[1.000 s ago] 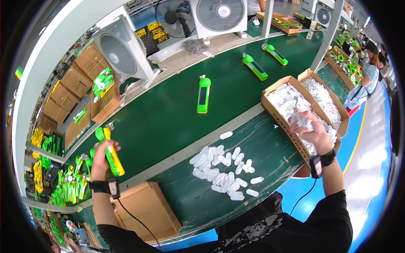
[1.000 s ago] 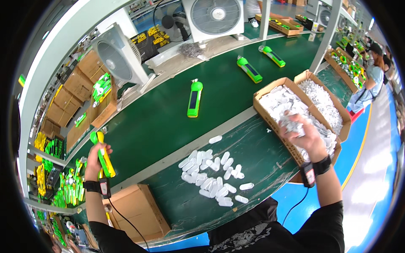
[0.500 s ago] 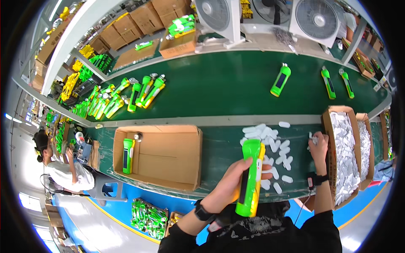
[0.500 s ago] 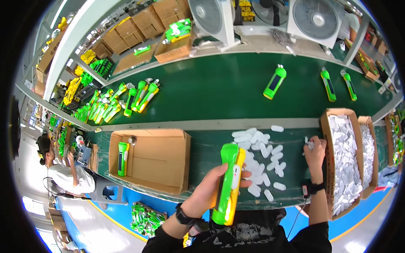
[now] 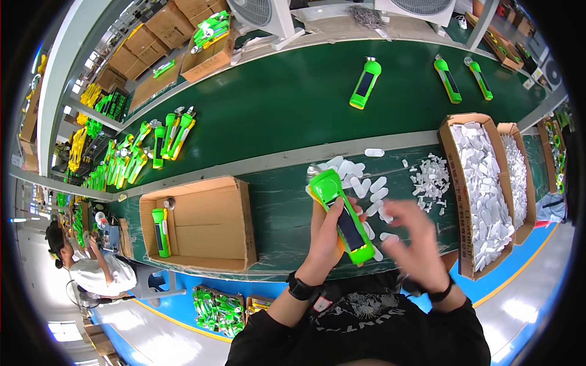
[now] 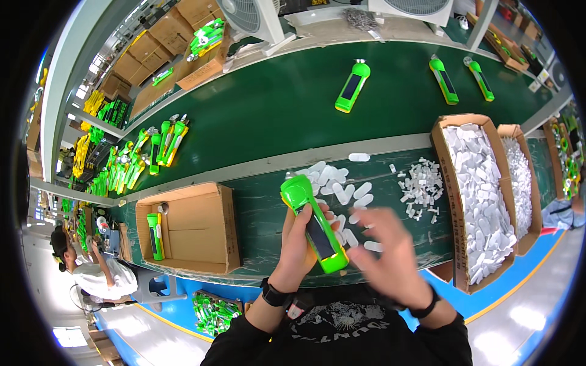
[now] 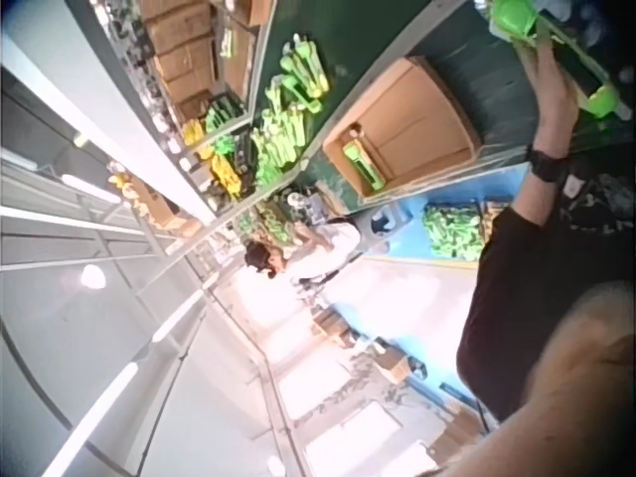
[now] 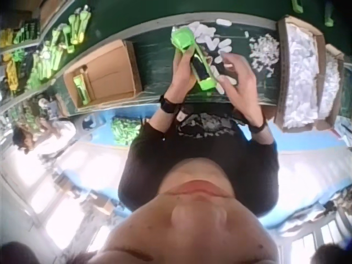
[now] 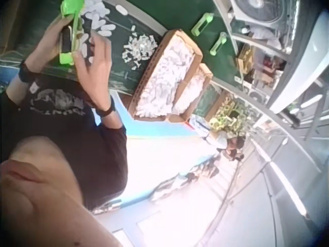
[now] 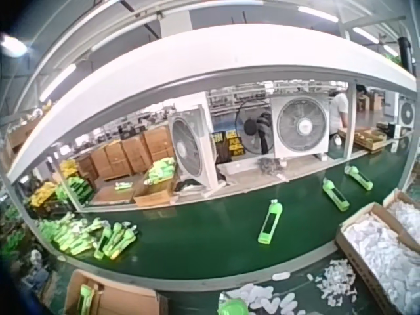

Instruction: The person is assembling solar-powered flashlights by inserting the internal components and solar panels into the plastic housings.

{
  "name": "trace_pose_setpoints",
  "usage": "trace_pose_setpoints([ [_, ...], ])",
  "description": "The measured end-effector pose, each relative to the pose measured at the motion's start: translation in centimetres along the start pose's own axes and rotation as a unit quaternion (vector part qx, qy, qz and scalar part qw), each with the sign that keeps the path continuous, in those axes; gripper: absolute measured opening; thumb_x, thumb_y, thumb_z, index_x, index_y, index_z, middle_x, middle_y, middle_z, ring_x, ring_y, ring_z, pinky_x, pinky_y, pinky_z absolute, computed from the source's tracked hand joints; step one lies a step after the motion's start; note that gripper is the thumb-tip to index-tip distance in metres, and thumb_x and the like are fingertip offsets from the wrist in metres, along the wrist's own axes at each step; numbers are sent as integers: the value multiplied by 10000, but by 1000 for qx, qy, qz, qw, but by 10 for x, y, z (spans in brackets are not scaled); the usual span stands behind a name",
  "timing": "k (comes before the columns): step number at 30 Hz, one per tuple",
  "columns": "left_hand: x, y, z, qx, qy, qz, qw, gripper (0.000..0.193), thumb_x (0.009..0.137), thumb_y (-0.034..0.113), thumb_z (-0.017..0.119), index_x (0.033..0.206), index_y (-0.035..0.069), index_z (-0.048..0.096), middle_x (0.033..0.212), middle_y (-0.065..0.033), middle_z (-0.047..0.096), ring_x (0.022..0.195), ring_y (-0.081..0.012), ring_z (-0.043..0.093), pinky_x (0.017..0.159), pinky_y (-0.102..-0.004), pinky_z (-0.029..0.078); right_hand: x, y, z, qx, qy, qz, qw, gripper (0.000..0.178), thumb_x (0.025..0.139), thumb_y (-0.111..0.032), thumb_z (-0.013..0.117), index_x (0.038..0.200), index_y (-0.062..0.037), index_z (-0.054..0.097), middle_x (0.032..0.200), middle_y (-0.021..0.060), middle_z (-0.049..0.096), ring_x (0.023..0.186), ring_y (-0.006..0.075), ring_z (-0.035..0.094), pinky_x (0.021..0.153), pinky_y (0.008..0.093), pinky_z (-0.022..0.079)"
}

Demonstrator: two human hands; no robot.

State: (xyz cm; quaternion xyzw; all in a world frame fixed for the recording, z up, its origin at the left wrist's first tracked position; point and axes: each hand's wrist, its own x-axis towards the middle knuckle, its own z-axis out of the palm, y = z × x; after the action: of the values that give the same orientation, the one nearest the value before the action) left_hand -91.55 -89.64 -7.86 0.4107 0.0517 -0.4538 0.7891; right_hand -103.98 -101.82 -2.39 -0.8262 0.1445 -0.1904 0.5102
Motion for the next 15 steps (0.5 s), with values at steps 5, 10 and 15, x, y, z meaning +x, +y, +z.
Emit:
trace_pose_setpoints([
  [5,12,-7,-4,-63,-72,39,995,371,978,138,334,1341,83,283,1233,-127,466,1135,-236,518,958,-413,457,-4,-2,37,-172,25,-53,983,494,693,-86,746,1142,10,565,1110,180,550,927,350,583,809,396,478],
  [10,12,-11,-2,-51,-92,27,994,356,991,153,279,1334,58,300,1262,-121,452,1176,-258,488,1026,-451,394,2,17,31,-35,27,14,999,430,716,-25,700,1135,-14,605,1140,217,588,972,362,617,801,380,511],
  [15,8,-8,1,16,-109,65,992,367,1004,171,337,1336,19,303,1256,-123,471,1173,-223,497,1004,-397,418,5,14,18,-161,40,-56,985,420,733,-1,674,1146,-4,597,1150,226,593,1006,375,608,857,368,496],
])
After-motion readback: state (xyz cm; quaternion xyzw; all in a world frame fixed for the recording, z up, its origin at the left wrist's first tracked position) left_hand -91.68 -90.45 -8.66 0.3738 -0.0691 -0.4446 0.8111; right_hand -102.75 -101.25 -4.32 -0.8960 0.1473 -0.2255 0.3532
